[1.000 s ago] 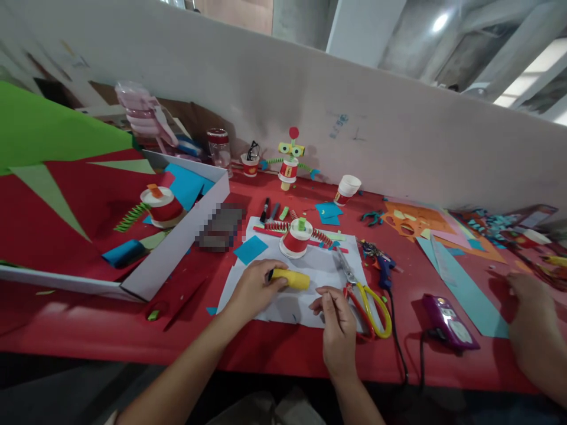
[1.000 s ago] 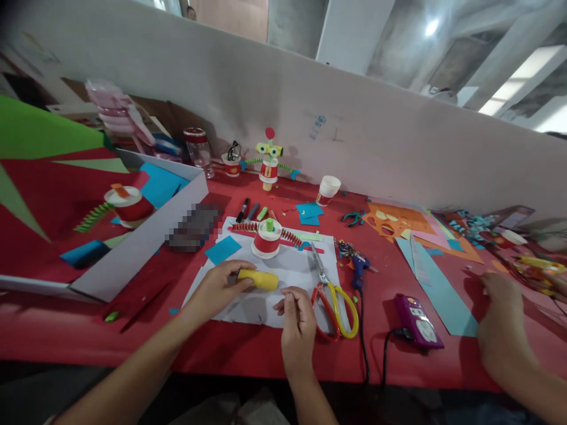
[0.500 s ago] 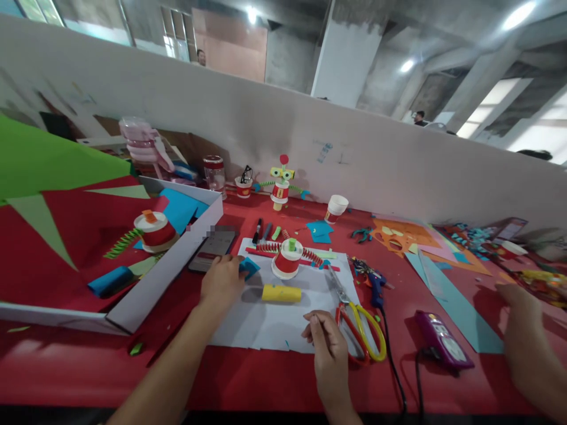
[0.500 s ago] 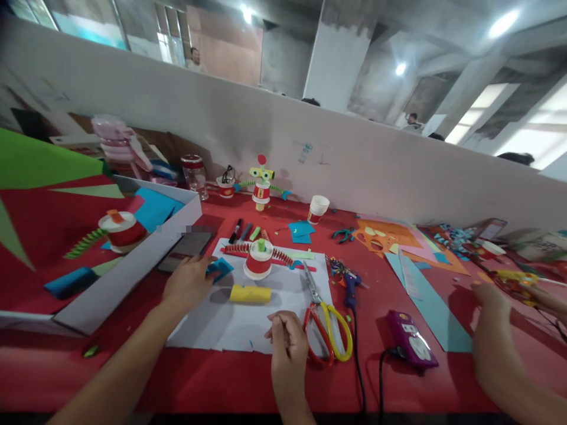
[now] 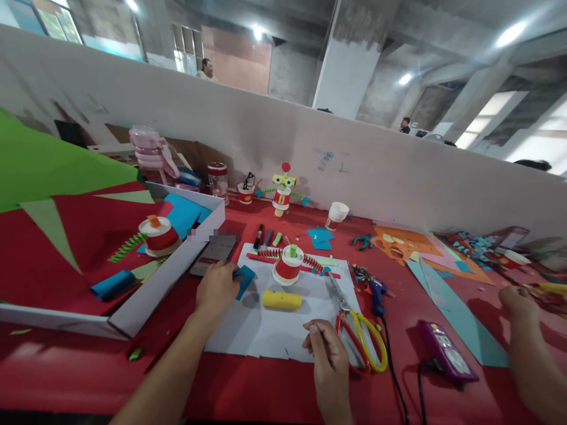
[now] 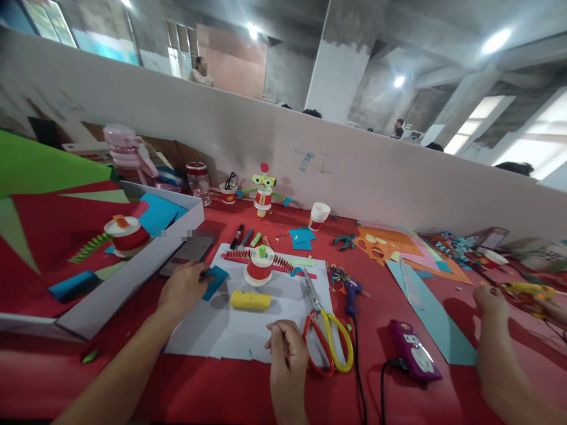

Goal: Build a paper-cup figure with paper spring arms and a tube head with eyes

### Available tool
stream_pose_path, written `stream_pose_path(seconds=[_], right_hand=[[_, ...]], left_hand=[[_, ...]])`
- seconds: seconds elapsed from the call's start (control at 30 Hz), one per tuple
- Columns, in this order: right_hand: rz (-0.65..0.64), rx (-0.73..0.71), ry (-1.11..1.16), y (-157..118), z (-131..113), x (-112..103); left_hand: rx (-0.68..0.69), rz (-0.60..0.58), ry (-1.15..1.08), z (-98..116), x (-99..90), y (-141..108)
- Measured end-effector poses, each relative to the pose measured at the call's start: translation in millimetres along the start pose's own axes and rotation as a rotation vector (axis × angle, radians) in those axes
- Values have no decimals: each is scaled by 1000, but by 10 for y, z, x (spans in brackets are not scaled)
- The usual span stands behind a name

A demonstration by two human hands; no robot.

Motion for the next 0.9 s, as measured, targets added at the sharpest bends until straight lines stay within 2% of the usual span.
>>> stream_pose_path(seconds=[0.07,0.17,0.23,0.27,0.47,0.67,0.8,0.9], right_hand=[[0,-2,-10,-1,-17,-1],[-18,-7,-18,1,-37,-3],[-26,-2,-14,3,-40,-7],[-31,1,-12,4,-40,-9],[-48,8,-27,7,-53,1],[-31,-75,-109,-22,-101,-39],[-17,-211,-252,-2,-166,-217],[49,-267,-339,73,-196,-444]], left_hand=[[-42,53,-65,-71,-32,-36],[-180,121,-532,-184,-34,-145],[-241,111,-841,-203,19,-235],[-253,95,-908,-194,50,-275],[-251,104,-897,-136,172,-359],[-237,154,-773,-182,148,-330],[-209,205,-678,-164,100,-360],[-145,315,-600,-114,-66,-444]])
Point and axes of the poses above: each hand's wrist, its own y-axis towards the middle knuckle, its own x-axis out of the palm, z = x × y, the point moved 4 cm from there along y, towards the middle knuckle, and after that the axes turned 2 degrees about z, right-handed, at the moved point
